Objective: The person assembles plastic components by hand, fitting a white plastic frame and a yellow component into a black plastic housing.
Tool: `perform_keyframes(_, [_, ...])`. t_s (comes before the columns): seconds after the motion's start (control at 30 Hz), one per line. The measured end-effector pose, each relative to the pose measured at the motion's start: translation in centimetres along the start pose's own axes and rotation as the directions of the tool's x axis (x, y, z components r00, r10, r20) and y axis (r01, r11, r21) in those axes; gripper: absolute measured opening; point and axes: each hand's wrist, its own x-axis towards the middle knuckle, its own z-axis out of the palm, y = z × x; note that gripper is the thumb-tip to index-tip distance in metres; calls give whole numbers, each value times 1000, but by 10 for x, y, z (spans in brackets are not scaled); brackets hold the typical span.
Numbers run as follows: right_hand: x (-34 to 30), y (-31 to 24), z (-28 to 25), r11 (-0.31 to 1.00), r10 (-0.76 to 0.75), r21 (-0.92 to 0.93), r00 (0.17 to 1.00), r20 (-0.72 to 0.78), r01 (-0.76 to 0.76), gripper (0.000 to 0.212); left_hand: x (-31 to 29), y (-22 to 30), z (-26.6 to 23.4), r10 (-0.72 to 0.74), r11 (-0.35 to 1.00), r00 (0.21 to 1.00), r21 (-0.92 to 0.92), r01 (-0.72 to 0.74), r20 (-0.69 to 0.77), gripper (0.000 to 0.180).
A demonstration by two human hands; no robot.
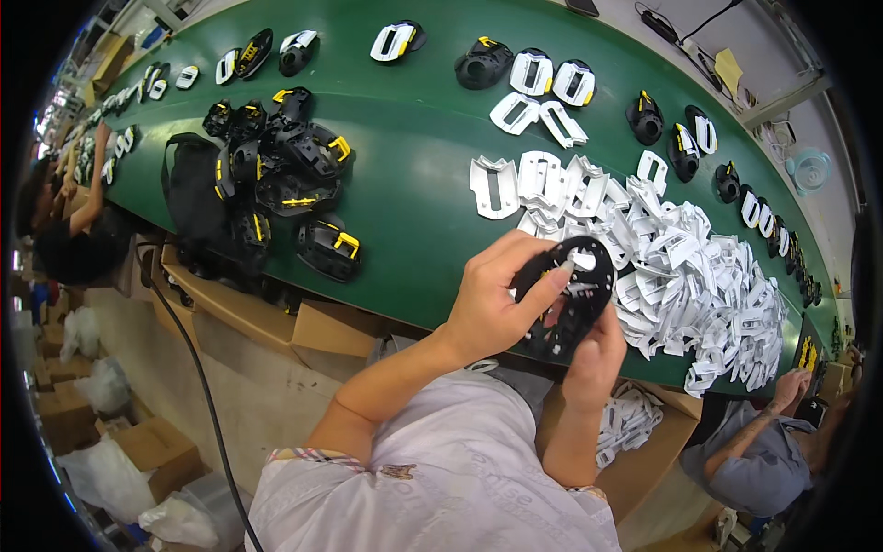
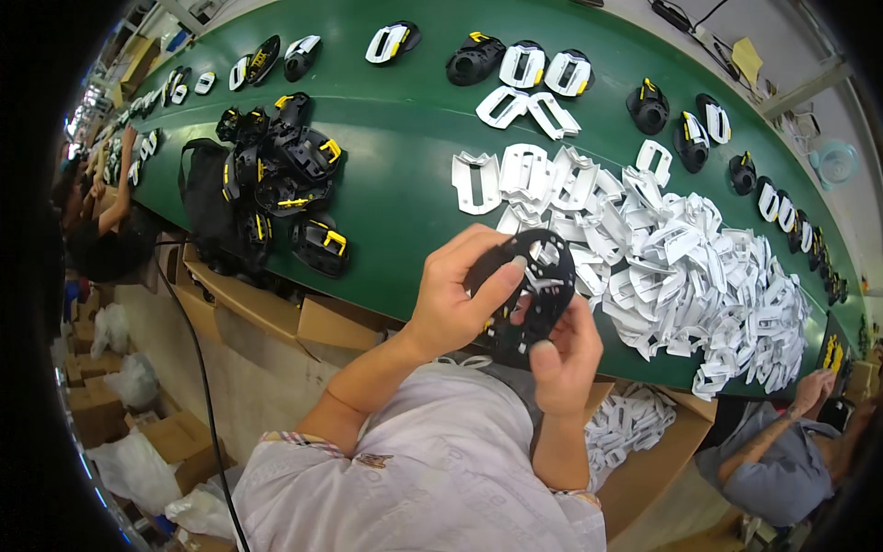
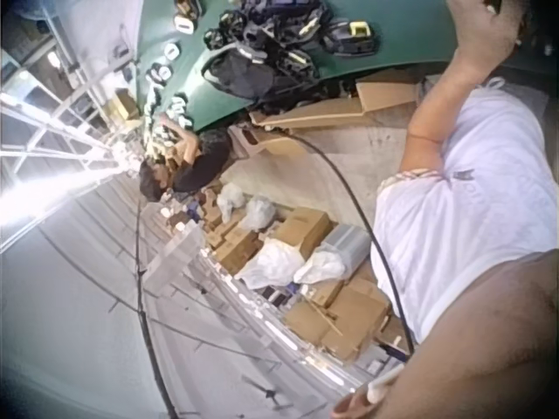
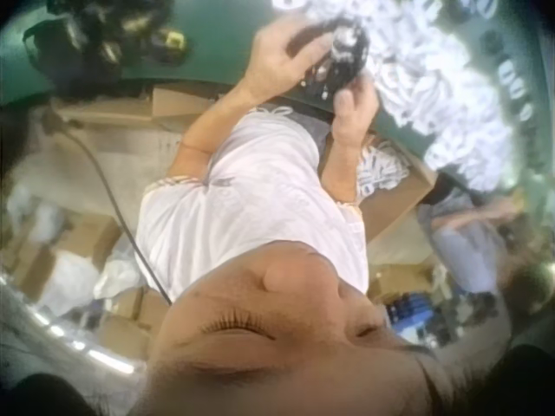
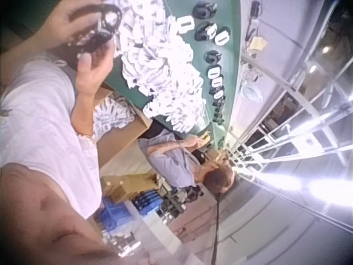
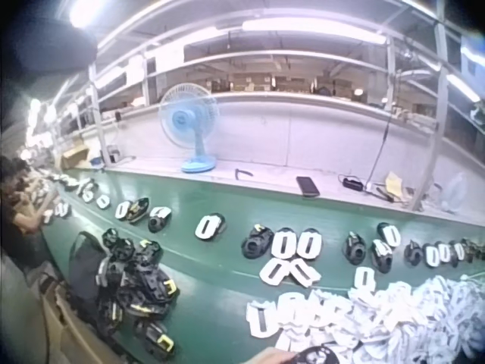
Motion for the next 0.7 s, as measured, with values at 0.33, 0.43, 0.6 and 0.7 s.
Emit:
perform_keyframes(0.33, [6,9,6,978,-49,-203,999,-6,46,43,-12,-8,13,-262,891,965,-390,234,-17,20])
perform_keyframes(0.43, [4,15,0,990,-11,-141,1000,-4,10,47,-14,-3,20,-146,856,985,-511,80,-91,20])
perform_keyframes(0.6, [2,8,3,993,17,-112,999,-39,-21,54,-10,-1,17,-121,817,992,-572,79,-37,23])
perform_keyframes(0.7, [5,4,7,995,85,-51,994,-64,-88,46,-12,-2,19,-105,798,991,-602,37,-78,23])
